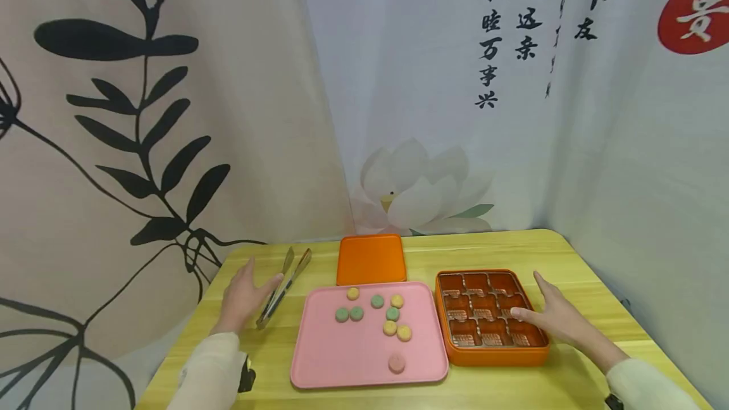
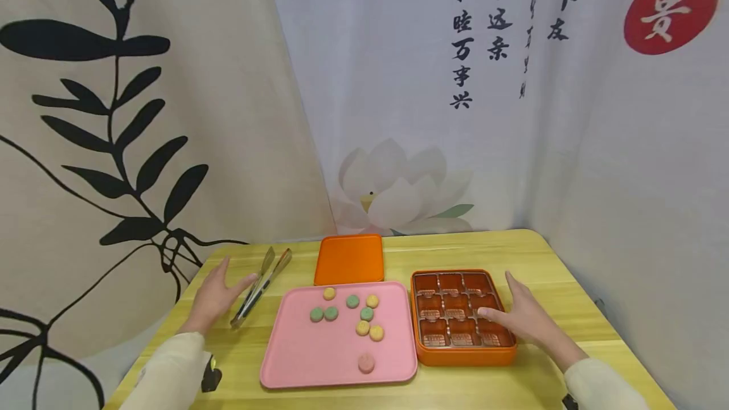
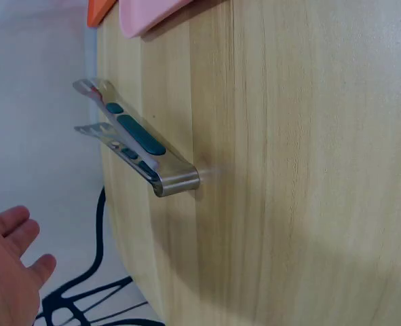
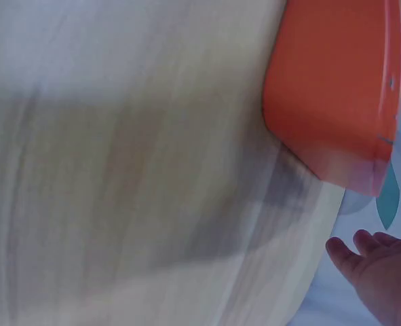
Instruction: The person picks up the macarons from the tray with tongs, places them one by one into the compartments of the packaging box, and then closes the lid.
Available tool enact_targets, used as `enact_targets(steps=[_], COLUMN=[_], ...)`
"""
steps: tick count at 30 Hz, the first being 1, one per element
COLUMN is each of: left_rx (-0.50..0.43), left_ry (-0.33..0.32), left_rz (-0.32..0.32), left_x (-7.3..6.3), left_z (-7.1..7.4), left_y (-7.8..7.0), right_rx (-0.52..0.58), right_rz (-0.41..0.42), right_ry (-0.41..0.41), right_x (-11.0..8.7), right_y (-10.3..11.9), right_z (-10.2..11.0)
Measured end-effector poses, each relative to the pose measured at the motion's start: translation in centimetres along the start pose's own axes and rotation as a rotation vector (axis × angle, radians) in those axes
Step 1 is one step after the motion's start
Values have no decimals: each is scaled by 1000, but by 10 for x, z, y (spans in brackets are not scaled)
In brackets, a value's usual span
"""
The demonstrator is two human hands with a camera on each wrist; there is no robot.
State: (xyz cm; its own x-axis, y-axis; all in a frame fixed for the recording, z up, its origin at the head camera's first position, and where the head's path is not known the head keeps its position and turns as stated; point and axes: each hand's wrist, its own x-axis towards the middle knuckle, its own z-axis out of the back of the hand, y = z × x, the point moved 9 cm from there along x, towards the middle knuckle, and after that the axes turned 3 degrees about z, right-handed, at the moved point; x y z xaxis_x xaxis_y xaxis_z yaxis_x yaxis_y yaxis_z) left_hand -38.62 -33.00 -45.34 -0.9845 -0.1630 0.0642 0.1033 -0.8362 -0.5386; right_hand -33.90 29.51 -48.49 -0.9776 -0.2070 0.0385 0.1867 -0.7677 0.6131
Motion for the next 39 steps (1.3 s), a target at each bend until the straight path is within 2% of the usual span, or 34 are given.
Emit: enact_targets(steps=[9, 16, 26, 34, 39], left_rx=[-140, -241, -244, -309, -327], left_ry=[37, 20, -34, -36, -50], left_rz=[66, 93, 139, 184, 205], left_x=[0, 3, 3, -2, 2], left_z=[-10, -19, -30, -41, -49], left_y=[21, 29, 44, 52, 54], right_rx=[81, 83, 104, 260, 321], right_rz=[-27, -5, -9, -1, -46], right_ry=[45, 35, 49, 61, 95], right_x=[-11, -19, -21, -22, -26], right_y=[-5, -4, -8, -10, -18], right_z=[-12, -19, -32, -40, -42])
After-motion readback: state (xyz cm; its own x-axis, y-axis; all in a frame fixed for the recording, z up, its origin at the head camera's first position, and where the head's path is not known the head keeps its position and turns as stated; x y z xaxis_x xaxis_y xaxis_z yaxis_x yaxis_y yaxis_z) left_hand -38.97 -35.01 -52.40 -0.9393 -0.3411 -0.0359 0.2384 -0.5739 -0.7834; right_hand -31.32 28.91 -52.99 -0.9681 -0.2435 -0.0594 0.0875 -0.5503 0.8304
